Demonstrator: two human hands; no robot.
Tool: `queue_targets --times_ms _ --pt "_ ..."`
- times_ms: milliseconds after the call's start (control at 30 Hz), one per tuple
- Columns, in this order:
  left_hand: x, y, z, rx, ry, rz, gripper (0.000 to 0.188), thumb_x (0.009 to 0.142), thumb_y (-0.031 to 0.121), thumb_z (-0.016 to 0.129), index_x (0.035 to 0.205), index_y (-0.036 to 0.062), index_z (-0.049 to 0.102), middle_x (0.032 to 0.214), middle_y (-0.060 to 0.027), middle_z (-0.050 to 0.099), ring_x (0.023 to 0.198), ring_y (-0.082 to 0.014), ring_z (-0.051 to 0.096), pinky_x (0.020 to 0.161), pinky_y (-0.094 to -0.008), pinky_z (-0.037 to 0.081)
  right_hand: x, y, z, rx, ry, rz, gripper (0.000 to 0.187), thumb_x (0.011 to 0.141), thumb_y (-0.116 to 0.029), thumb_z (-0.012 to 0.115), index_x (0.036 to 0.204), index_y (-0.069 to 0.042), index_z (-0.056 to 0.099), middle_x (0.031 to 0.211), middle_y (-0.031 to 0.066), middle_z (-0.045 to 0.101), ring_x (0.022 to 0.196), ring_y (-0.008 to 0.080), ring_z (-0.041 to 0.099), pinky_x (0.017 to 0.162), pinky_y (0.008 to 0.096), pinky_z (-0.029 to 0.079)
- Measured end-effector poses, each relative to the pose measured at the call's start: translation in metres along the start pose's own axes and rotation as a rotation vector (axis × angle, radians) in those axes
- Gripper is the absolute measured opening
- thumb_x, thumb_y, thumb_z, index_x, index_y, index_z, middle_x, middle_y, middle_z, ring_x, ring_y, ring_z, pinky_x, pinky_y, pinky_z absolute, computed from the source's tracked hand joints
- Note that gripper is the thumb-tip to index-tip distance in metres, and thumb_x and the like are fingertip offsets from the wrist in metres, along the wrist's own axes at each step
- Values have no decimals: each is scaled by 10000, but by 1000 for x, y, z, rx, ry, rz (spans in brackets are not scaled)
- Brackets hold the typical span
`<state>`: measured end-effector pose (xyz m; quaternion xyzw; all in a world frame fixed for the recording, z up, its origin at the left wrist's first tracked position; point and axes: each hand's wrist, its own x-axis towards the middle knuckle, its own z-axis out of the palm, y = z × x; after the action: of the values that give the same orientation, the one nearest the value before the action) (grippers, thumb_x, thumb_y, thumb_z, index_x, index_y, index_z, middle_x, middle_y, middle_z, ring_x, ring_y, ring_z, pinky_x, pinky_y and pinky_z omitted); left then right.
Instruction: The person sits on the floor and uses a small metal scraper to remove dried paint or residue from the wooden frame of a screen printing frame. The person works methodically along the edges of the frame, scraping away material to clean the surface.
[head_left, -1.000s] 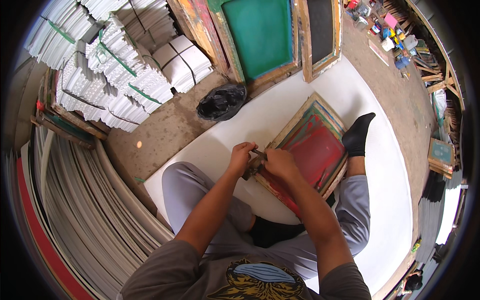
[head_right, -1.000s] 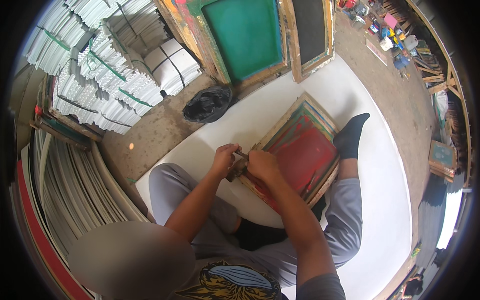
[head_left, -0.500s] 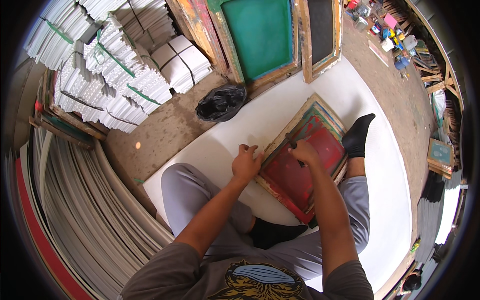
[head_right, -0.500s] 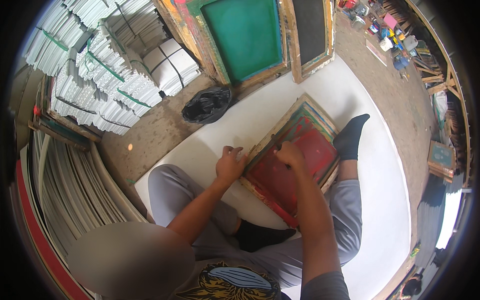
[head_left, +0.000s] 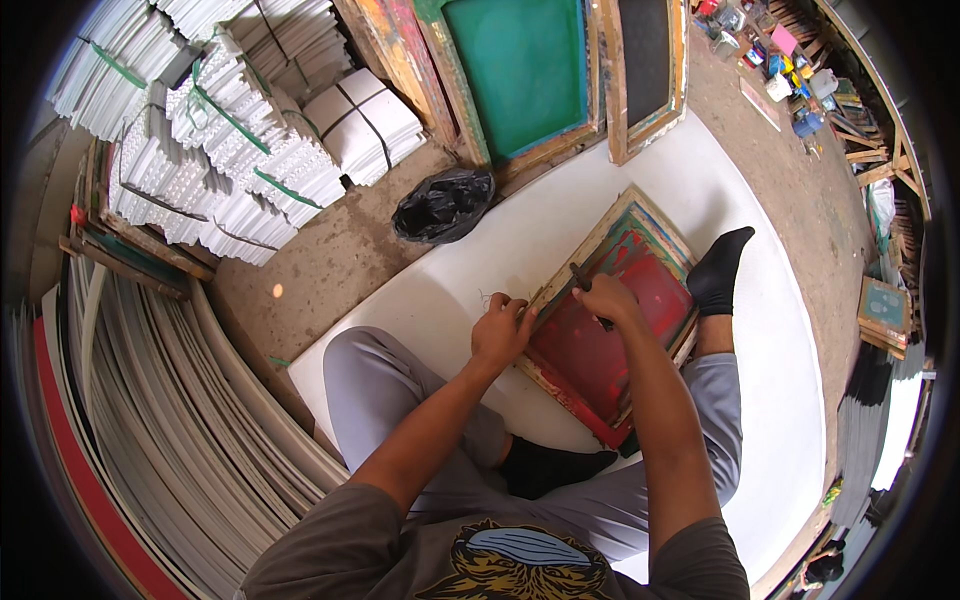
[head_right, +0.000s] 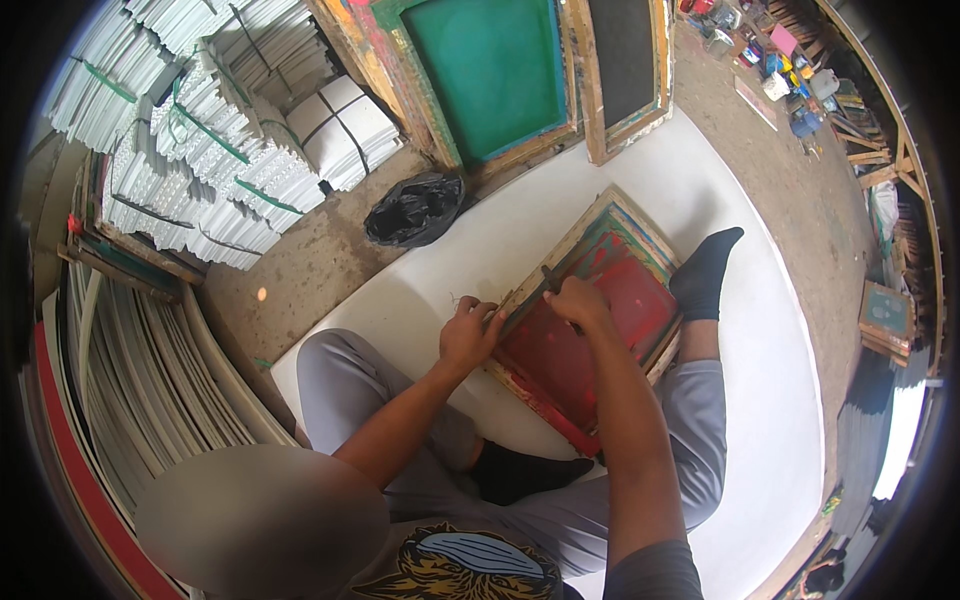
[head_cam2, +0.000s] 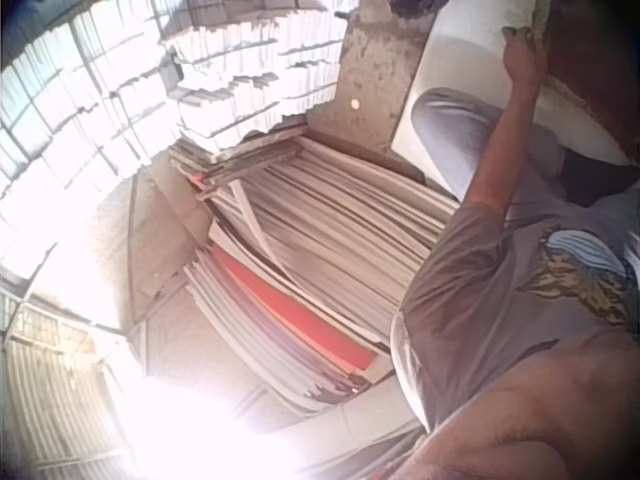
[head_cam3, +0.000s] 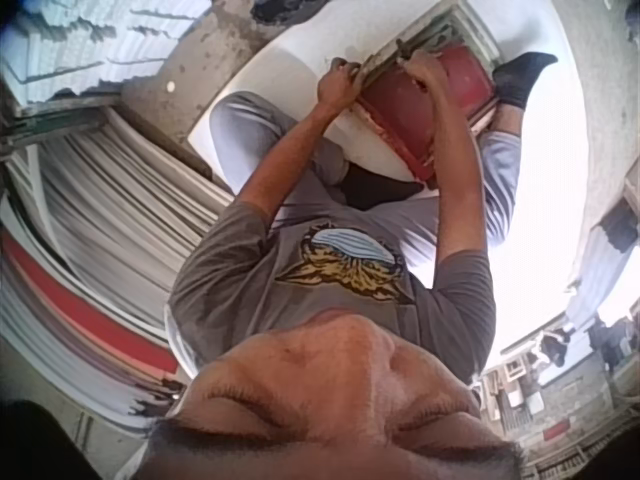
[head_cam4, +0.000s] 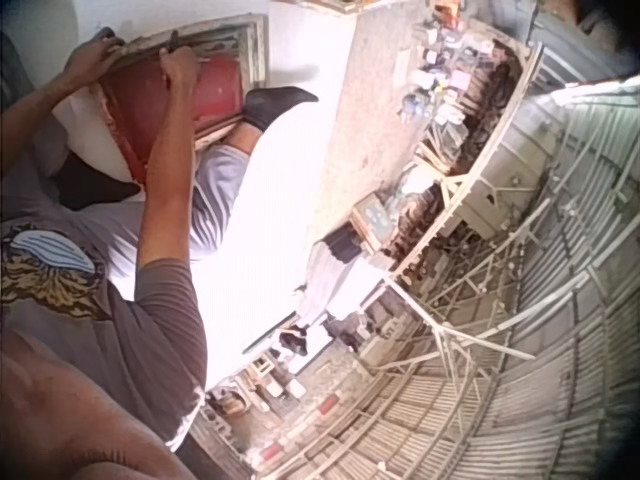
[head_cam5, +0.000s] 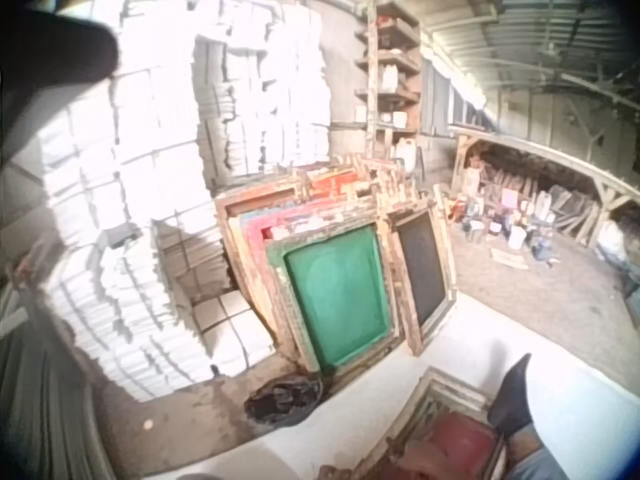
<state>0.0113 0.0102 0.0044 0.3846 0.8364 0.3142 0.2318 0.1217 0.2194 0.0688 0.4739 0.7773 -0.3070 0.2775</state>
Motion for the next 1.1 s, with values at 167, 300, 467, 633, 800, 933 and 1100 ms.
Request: queue_targets --times_ms 167,300,467,633,800,933,1100 --pt "2 1 2 9 -13 -2 400 1020 455 605 1173 114 750 1221 -151 639 941 -368 729 806 -479 589 9 18 3 206 -88 -39 482 1011 -434 620 875 16 725 715 129 727 661 254 737 626 433 582" --pt "2 0 2 2 -14 -3 403 1020 456 604 1176 114 749 1221 -155 639 939 -374 729 807 -481 589 13 29 1 594 -315 24 476 1028 -457 623 1018 15 681 740 134 727 639 227 730 538 430 579" --pt "2 0 1 1 -23 -8 402 1019 451 604 1176 110 749 1223 -157 640 938 -374 728 812 -483 589 12 32 9 620 -315 42 461 1023 -456 639 1071 2 643 741 109 716 651 223 722 543 407 581" --pt "3 2 0 1 -36 -17 406 1022 451 599 1177 109 751 1221 -156 642 941 -372 728 815 -482 588 20 33 8 449 -240 -25 418 992 -414 683 933 -1 656 729 103 709 674 225 725 519 414 565" --pt "4 2 0 -10 -37 -18 407 1026 456 592 1168 111 754 1220 -156 643 948 -376 725 824 -482 586 23 29 7 80 -2 -99 465 957 -402 699 814 40 680 743 166 718 693 275 740 600 452 569" --pt "3 1 0 -24 -35 -21 407 1032 457 583 1161 113 756 1215 -157 645 949 -380 723 829 -484 585 10 13 -3 -116 46 -79 477 958 -427 661 1019 43 711 965 245 736 942 372 725 843 494 562" --pt "4 1 2 -18 -36 -10 410 1035 459 577 1156 111 757 1208 -161 649 946 -380 724 822 -483 587 14 18 -4 -87 -48 -63 503 967 -444 648 1085 41 712 968 240 752 893 353 754 828 478 589"
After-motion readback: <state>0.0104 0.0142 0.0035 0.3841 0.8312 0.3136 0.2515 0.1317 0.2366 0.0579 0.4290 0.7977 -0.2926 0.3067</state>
